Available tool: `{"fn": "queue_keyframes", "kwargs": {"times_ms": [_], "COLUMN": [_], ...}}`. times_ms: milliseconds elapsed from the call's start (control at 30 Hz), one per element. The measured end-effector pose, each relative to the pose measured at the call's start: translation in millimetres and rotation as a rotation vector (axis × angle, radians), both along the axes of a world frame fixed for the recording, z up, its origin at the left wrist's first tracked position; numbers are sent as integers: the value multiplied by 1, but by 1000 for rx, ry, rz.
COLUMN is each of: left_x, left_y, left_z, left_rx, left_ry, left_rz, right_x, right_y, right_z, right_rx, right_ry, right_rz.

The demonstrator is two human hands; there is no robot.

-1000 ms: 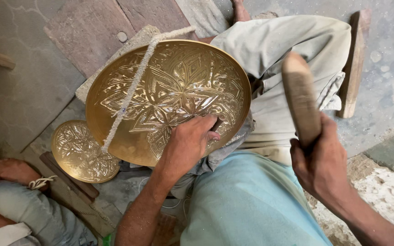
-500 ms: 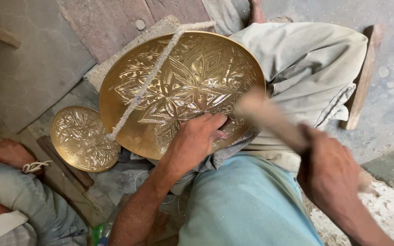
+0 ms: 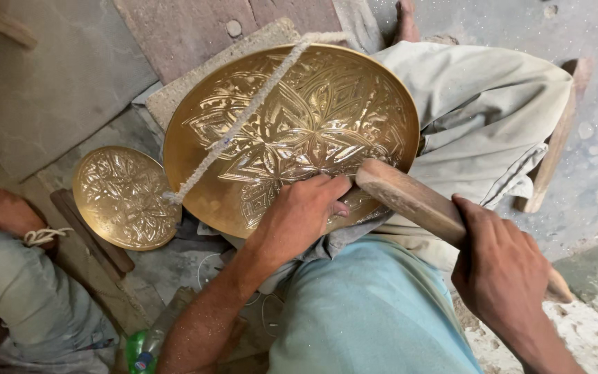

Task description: The person sits on the floor with a large engraved brass tray resting on their lap and, holding a small punch against the pattern with one hand, strikes it with a wooden mallet held in the other hand to chase the decorative design. They reposition the punch across the floral pattern and occasionally rotate the tray while continuing to hammer.

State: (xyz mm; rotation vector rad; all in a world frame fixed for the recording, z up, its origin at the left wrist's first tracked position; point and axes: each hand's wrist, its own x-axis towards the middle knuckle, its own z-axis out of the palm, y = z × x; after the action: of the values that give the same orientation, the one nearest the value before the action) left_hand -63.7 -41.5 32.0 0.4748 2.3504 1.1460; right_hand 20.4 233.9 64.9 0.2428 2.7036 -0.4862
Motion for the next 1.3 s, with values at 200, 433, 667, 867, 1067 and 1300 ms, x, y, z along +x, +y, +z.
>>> {"fn": "queue_keyframes", "kwargs": {"times_ms": [200, 433, 667, 867, 1067, 1300], "left_x": [2, 0, 4, 4, 5, 37], "left_y": [-5, -9, -11, -14, -11, -32], "left_z": [1, 0, -1, 4, 10, 24], "left_rx": [98, 33, -6, 66, -68, 31], "left_ry": [-144, -131, -158, -161, -149, 151], "left_rz": [79, 69, 73, 119, 96, 563], "right_x": [-5, -2, -7, -17, -16, -35], "right_y": [-6, -3, -4, -7, -19, -14], "right_z": [2, -5, 0, 6, 10, 25], "right_rx": [-11, 107, -4, 77, -23, -28], "right_ry": [28, -33, 41, -118, -23, 76], "right_rz": [56, 243, 129, 22, -12, 217]}}
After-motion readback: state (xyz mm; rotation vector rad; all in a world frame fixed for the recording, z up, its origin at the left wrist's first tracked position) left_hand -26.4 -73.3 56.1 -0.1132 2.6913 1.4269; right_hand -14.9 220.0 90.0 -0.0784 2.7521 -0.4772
